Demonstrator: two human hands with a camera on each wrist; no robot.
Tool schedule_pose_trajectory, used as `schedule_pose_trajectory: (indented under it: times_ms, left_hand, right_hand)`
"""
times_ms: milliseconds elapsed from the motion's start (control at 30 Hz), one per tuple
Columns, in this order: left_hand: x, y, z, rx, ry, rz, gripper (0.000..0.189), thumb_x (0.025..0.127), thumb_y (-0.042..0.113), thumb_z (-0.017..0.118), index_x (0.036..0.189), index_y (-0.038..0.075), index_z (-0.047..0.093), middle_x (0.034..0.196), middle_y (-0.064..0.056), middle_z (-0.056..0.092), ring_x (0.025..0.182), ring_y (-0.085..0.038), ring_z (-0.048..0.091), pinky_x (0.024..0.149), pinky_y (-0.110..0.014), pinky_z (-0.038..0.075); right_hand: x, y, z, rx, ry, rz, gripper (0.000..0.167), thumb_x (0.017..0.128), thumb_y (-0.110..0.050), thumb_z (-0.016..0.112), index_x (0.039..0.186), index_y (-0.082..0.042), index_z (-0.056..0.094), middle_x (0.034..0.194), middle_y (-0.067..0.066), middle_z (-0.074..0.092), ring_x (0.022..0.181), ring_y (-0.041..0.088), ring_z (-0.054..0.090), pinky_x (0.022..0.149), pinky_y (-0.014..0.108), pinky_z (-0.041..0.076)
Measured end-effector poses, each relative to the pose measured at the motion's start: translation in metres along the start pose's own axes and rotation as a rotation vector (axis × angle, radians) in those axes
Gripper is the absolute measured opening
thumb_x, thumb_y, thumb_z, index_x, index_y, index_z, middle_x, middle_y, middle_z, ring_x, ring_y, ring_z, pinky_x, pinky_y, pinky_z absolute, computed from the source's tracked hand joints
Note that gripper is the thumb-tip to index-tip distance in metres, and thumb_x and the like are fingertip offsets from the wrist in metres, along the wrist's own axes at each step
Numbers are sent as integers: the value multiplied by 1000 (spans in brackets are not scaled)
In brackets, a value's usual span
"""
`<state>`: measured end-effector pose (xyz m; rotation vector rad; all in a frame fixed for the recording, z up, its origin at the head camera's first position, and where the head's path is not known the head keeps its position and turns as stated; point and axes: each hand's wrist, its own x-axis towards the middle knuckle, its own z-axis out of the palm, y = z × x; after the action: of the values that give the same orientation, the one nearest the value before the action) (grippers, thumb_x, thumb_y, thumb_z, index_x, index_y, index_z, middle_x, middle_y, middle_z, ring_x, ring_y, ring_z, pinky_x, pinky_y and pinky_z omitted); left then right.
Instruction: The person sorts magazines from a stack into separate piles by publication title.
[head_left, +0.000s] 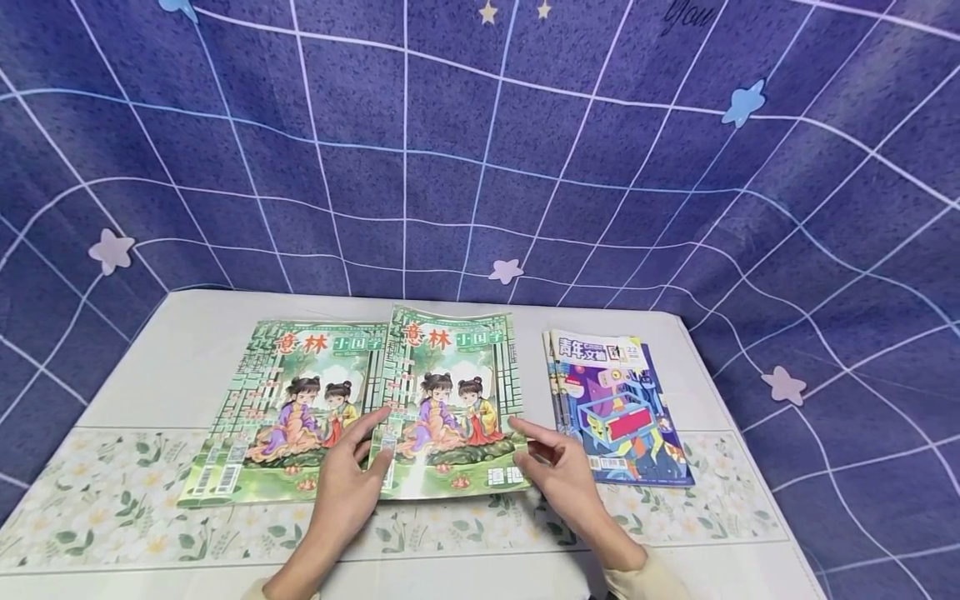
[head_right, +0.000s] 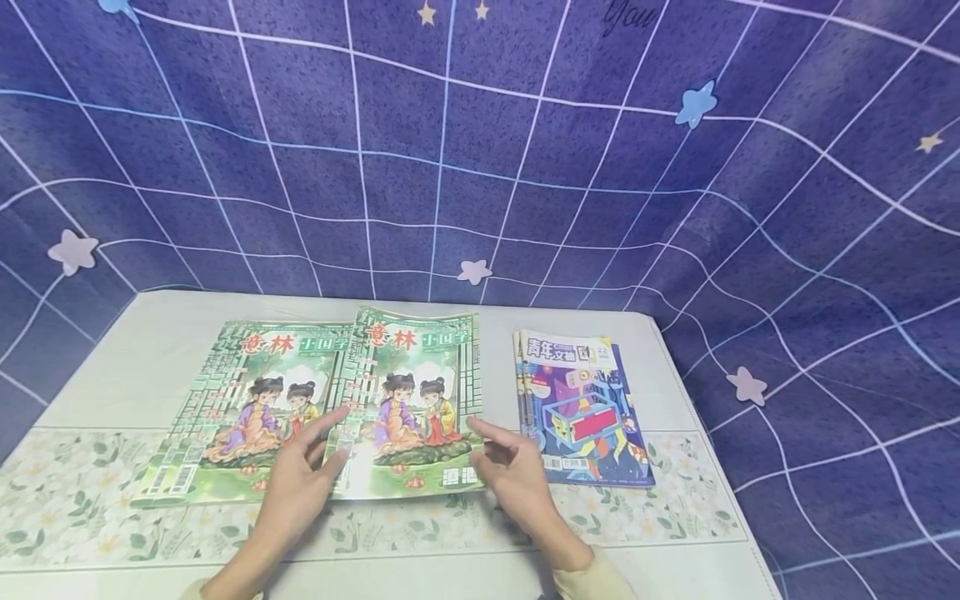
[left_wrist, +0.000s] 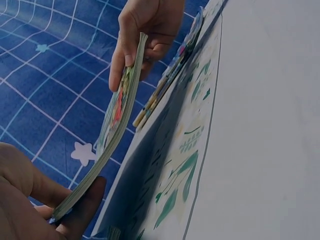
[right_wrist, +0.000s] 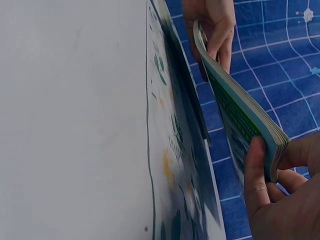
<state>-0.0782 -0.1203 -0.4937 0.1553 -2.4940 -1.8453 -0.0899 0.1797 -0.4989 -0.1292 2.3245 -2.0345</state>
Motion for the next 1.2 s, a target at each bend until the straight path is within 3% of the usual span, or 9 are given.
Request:
schedule_pose_trajectory:
  times_ms: [133,200,333,500,700,900,1033,1133,1200]
  left_hand:
    - [-1,-1,-6,4,2,-3,59,104,-6,66,160,12,59,171,-15,46,162,-38,37,129,-45,36]
    - [-2,-2,-8,5,4,-7,59,105,-6,66,160,12,59,172,-15,45,162,-38,36,130,-45,35]
    - [-2,-3,-14,13,17,-20,59,105,-6,66,160,13,59,172,-15,45,161,-38,38,130,-44,34]
    - [-2,-3,-21,39,38,-24,59,105,-6,65,160,13,59,171,-16,46,162,-40,36,130,-47,34]
    - [-2,-5,-29,70,77,-31,59,104,-5,65,159,15,61,171,-13,48,163,-38,37,128,-45,35]
    - [-2,-7,-37,84,102,-38,59,103,-6,65,158,14,62,170,-15,49,163,-40,36,129,-52,37]
    - [-1,-10,-42,103,123,-44,59,102,-8,66,157,14,63,169,-18,50,161,-44,37,127,-59,38]
    - [-1,-12,-46,115,142,-51,60,101,-8,66,157,13,63,168,-20,50,160,-47,38,126,-63,39]
    - [-1,-13,-49,118,158,-60,60,101,-8,64,157,13,63,168,-19,51,160,-47,38,126,-63,39]
  right_hand:
    - [-1,-2,6,14,-5,8,50,94,11,75,143,-3,74,149,14,70,119,17,71,100,22,59]
    - [-1,-2,9,16,-9,12,50,95,10,75,143,-3,74,150,13,70,124,21,70,104,23,57]
    - [-1,-4,16,14,-7,8,50,94,11,75,142,-4,74,150,13,70,129,23,69,97,21,58]
    - [0,-4,25,19,-18,-11,51,94,12,75,143,-2,73,148,17,70,106,16,70,79,19,56]
    - [2,-5,36,51,-39,-46,52,93,12,74,143,3,71,147,23,69,97,12,67,76,17,55]
    - [3,-4,47,50,-54,-37,52,94,10,74,145,1,70,148,22,69,95,11,65,72,16,53]
    - [4,-4,55,45,-56,-20,52,94,10,73,145,-1,71,130,24,75,84,9,62,65,15,48]
    - [5,-5,61,44,-60,-19,51,94,11,73,144,0,72,127,24,75,85,9,64,70,15,53]
    - [6,-6,66,38,-67,-29,51,94,10,73,144,0,72,133,23,75,90,10,66,76,17,55]
